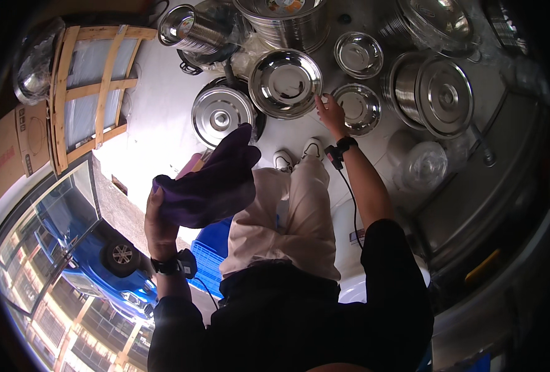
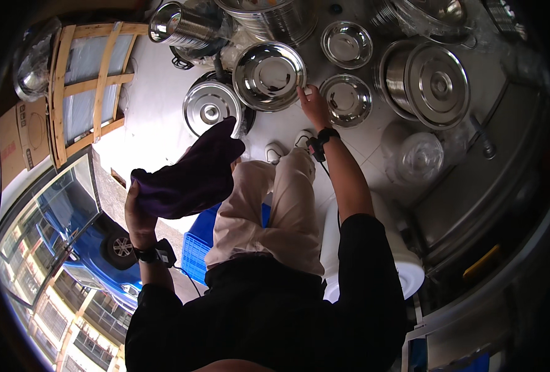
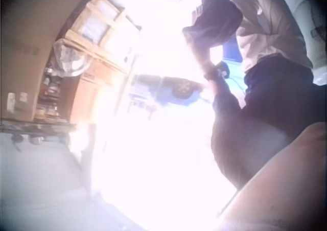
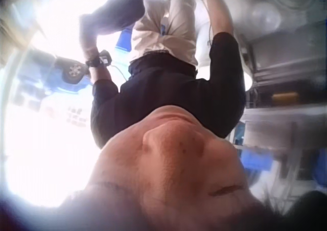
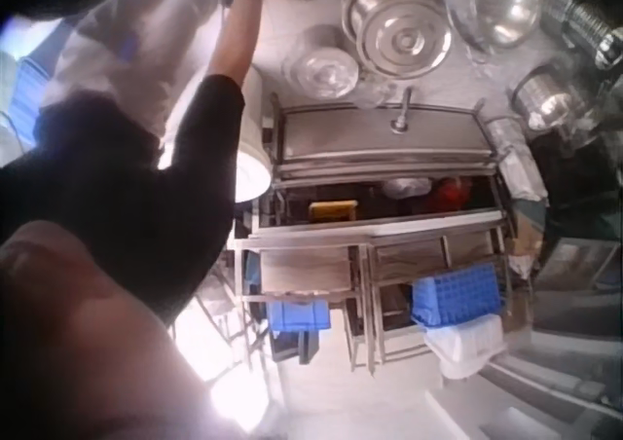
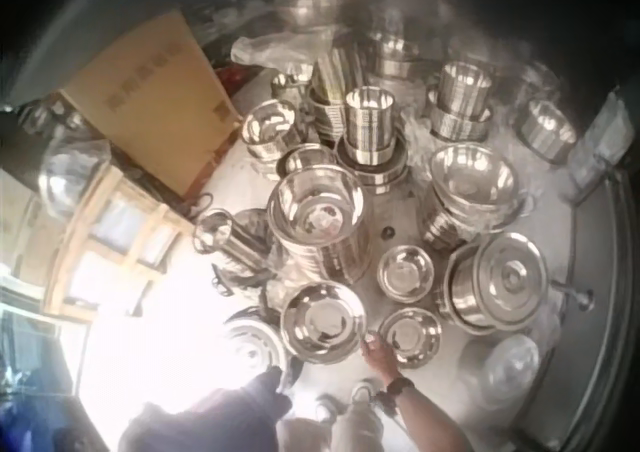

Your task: The person repeatedly wipes the interior and exterior surfaces of multiple stainless steel bowls using a purple cloth. Each bowl is picked up, wiped on all sides, and placed back among the others on the floor.

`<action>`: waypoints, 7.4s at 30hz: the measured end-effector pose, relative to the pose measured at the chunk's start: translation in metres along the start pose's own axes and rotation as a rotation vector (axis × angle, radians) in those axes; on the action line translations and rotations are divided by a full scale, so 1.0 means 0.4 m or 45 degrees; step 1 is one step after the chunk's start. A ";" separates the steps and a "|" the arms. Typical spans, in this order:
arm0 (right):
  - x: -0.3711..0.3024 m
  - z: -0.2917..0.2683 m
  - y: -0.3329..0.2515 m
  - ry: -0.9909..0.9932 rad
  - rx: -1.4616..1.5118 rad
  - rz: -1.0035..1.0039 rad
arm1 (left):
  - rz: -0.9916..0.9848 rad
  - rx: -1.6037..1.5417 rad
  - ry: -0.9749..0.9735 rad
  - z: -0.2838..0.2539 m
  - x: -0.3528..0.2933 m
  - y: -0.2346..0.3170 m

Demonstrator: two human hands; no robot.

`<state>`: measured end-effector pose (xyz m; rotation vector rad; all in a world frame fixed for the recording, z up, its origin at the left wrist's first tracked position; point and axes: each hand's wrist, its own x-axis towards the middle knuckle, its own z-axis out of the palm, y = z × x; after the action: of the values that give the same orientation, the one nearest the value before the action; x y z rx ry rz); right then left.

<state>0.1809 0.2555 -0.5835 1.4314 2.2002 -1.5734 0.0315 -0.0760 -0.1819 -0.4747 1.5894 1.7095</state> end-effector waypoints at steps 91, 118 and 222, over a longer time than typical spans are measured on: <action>-0.069 -0.104 -0.361 0.049 -0.778 -0.357 | 0.048 0.045 -0.065 0.059 -0.200 0.143; -0.047 -0.047 -0.244 0.144 -0.513 0.188 | -0.001 -0.043 -0.056 -0.012 -0.180 0.109; -0.812 -0.709 -0.747 0.189 0.270 -0.601 | 0.165 0.759 -1.120 0.250 -0.246 0.280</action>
<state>0.2693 0.2604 -0.0665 1.1595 2.6774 -1.9473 0.0362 -0.0008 -0.0189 0.6139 1.3468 1.1586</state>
